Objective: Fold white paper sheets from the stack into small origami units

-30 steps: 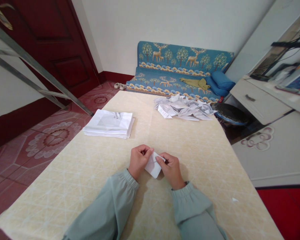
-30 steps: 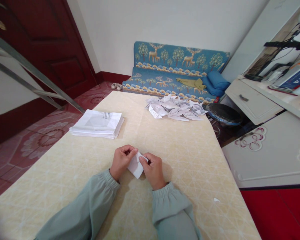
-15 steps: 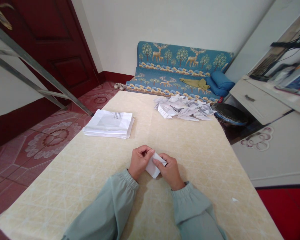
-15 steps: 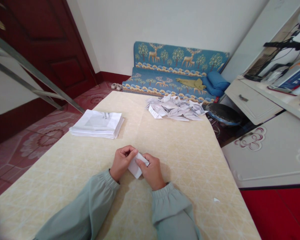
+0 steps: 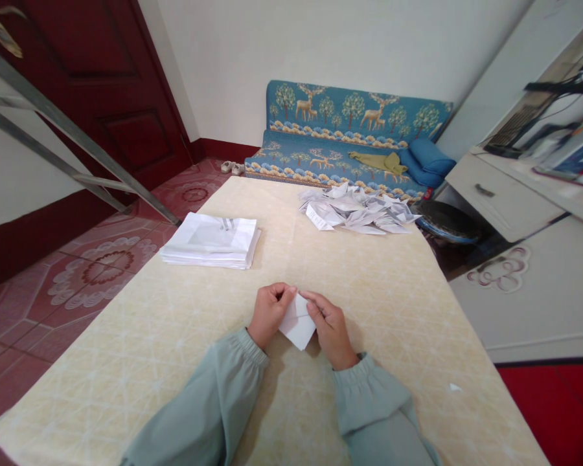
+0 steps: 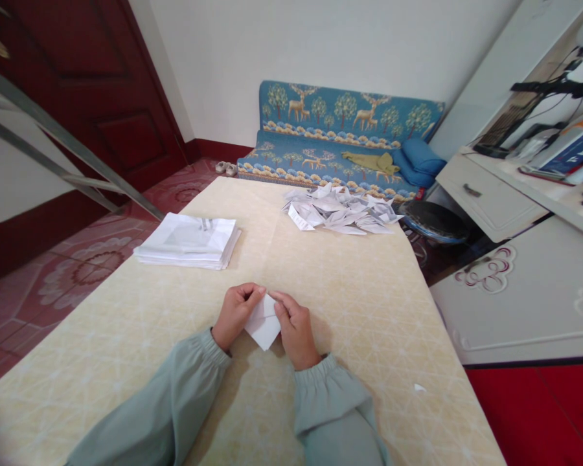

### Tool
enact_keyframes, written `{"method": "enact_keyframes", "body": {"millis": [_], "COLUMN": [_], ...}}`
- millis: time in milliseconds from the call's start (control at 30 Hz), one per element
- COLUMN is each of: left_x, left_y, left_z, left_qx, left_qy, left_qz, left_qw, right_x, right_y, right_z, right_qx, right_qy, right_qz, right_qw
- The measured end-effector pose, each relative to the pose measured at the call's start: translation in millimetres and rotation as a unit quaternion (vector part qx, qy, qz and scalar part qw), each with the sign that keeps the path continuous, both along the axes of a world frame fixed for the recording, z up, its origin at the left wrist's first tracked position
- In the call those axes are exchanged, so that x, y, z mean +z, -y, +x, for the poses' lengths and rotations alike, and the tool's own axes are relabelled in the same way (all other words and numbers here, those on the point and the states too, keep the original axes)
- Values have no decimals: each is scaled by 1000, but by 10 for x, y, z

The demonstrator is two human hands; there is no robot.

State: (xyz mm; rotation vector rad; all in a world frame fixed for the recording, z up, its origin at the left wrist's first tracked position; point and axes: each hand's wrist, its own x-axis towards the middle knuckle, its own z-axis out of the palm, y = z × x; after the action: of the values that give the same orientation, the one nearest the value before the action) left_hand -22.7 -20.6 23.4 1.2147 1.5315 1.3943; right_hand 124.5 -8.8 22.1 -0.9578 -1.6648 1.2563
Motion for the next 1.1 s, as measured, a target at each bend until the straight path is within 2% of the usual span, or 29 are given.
{"method": "enact_keyframes", "body": {"millis": [100, 267, 367, 467, 600, 667, 833, 967, 1100], "left_x": [11, 20, -2, -16, 2, 12, -9, -45, -70], "left_y": [-15, -25, -28, -24, -1, 9, 13, 5, 0], "left_z": [-19, -35, -23, 2, 41, 58, 83, 89, 85], "left_qx": [-6, -55, -26, 8, -21, -62, -148, -175, -168], "left_qy": [15, 75, 146, 230, 282, 284, 240, 199, 160], "left_qz": [-5, -19, -33, -39, -44, -55, -78, -62, -57], "left_qw": [1000, 995, 988, 972, 958, 955, 956, 962, 971], "right_x": [-10, -60, -71, -59, -16, -3, -38, -72, -63], "right_y": [-5, -113, -162, -155, -112, -103, -113, -119, -126], "right_z": [-10, 54, 84, 52, -19, -24, 33, 65, 71], "right_qx": [-31, -134, -167, -138, -71, -89, -187, -197, -187], "right_qy": [-29, -99, -146, -188, -185, -166, -109, -100, -85], "right_qz": [-37, -67, -58, -66, -72, -75, -78, -61, -63], "right_qw": [998, 984, 973, 970, 977, 979, 973, 973, 977]}}
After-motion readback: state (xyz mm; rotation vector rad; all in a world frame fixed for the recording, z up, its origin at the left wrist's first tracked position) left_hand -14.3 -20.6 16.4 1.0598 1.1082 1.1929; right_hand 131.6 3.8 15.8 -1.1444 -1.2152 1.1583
